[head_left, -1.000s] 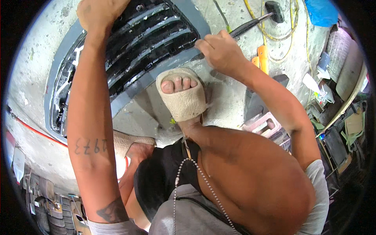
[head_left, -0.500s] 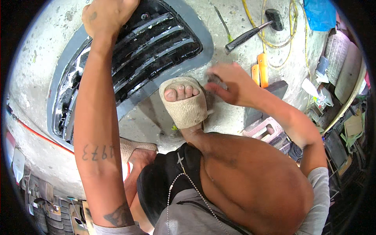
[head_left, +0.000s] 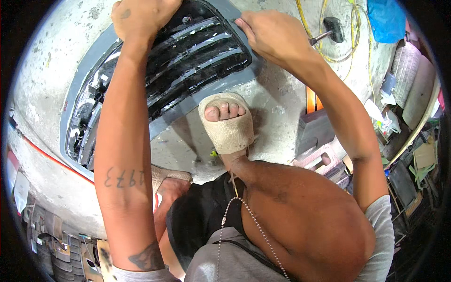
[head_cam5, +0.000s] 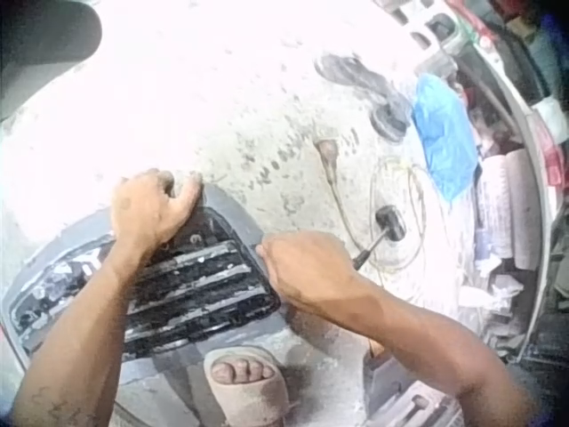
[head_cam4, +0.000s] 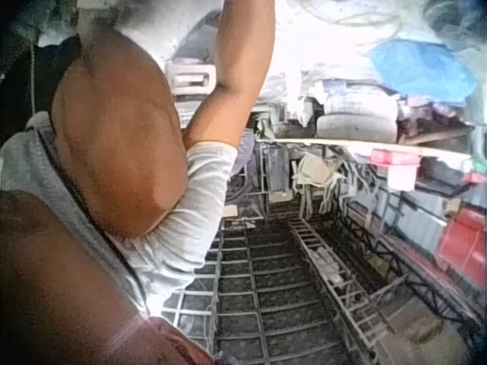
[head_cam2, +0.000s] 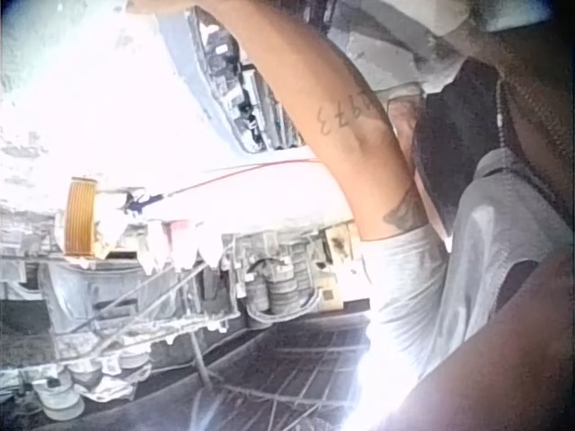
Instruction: Using a scraper and a mallet to repair or clean a car grille on the floor.
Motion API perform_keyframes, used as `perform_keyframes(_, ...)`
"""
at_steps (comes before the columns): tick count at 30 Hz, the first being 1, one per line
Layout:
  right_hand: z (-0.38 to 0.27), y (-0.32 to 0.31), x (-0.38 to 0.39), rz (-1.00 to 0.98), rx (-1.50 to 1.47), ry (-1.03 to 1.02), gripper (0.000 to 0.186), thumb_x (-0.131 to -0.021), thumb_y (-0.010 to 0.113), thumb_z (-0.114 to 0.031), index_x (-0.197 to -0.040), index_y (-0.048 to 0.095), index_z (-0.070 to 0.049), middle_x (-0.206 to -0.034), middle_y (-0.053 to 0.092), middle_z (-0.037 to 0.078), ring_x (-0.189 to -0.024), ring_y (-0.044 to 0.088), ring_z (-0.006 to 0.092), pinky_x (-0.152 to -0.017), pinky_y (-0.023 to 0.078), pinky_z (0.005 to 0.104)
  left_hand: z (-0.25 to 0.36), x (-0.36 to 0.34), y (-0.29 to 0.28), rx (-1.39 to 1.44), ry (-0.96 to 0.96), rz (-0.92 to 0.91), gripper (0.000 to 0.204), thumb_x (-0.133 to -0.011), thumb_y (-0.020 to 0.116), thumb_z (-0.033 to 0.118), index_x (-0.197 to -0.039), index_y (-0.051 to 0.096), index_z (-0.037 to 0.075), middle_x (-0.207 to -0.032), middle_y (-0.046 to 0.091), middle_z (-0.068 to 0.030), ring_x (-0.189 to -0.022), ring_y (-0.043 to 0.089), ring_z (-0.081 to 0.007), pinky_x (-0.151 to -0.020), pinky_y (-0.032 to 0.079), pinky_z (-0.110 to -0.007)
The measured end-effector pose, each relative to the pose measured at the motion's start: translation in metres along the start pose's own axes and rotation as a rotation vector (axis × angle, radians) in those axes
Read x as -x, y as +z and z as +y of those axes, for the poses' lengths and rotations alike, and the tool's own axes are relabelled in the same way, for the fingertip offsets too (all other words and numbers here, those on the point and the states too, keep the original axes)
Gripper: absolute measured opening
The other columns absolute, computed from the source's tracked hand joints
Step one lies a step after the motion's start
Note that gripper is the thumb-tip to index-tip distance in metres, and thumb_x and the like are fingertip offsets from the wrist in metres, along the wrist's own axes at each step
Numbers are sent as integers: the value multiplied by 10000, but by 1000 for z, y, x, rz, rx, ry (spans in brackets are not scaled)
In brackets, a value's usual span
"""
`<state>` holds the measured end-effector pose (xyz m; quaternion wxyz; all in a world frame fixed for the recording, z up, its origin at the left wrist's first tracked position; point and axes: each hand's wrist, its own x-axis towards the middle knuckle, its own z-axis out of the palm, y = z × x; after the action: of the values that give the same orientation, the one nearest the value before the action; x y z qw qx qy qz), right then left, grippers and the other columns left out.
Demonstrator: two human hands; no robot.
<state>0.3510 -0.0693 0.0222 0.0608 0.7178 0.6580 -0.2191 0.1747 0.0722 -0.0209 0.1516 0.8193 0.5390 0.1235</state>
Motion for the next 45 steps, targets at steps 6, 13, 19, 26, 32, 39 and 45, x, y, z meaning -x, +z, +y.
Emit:
perform_keyframes(6, -15, -9, -7, -73, 114, 34, 339, -1031, 522, -330, -946, 713, -64, -836, 708, 226, -815, 685, 447, -725, 538, 552, -8, -4, 4, -4, 24, 0, 597, -886, 587, 548, -770, 763, -11, -809, 713, -260, -790, 709, -414, -798, 540, -485)
perform_keyframes(13, -44, -17, -14, -206, 249, 77, 232, -915, 546, -172, -907, 699, 1, -881, 710, 258, -847, 702, 442, -750, 555, 552, -10, -6, -1, 9, -6, -71, 606, -878, 595, 559, -794, 774, -14, -782, 709, -263, -769, 715, -413, -779, 553, -474)
perform_keyframes(19, -42, -13, -18, -249, 222, 113, 212, -890, 566, -162, -926, 710, -11, -904, 714, 252, -857, 697, 448, -778, 554, 542, -12, -9, 0, 66, -72, -169, 626, -879, 593, 581, -784, 772, -12, -751, 703, -264, -728, 719, -405, -723, 560, -473)
perform_keyframes(26, -25, -11, -27, -264, 202, -1, 299, -984, 539, -245, -907, 707, -10, -841, 689, 265, -826, 670, 472, -781, 541, 547, -16, -9, 5, 97, -26, -120, 652, -876, 590, 603, -793, 773, -18, -761, 712, -254, -738, 725, -404, -728, 567, -468)
perform_keyframes(32, -20, 1, -27, -184, 125, 19, 293, -1002, 537, -245, -918, 696, -13, -830, 679, 253, -814, 655, 480, -770, 526, 550, -18, -10, 4, 112, -59, -127, 655, -877, 590, 607, -801, 774, -17, -773, 715, -257, -755, 727, -408, -734, 570, -472)
perform_keyframes(39, 36, 3, -44, -202, 21, -265, 318, -1035, 534, -298, -956, 668, -21, -820, 656, 236, -853, 639, 457, -784, 500, 543, -16, -12, 5, 113, 5, -153, 670, -855, 632, 635, -793, 774, -17, -759, 711, -261, -746, 724, -413, -727, 568, -474)
perform_keyframes(45, 2, -11, -39, -295, 124, -159, 312, -1030, 533, -299, -965, 681, -33, -833, 684, 218, -874, 660, 442, -810, 510, 538, -13, -13, -10, 84, -32, -259, 747, -846, 630, 693, -844, 768, -42, -810, 710, -293, -820, 727, -412, -772, 560, -473)
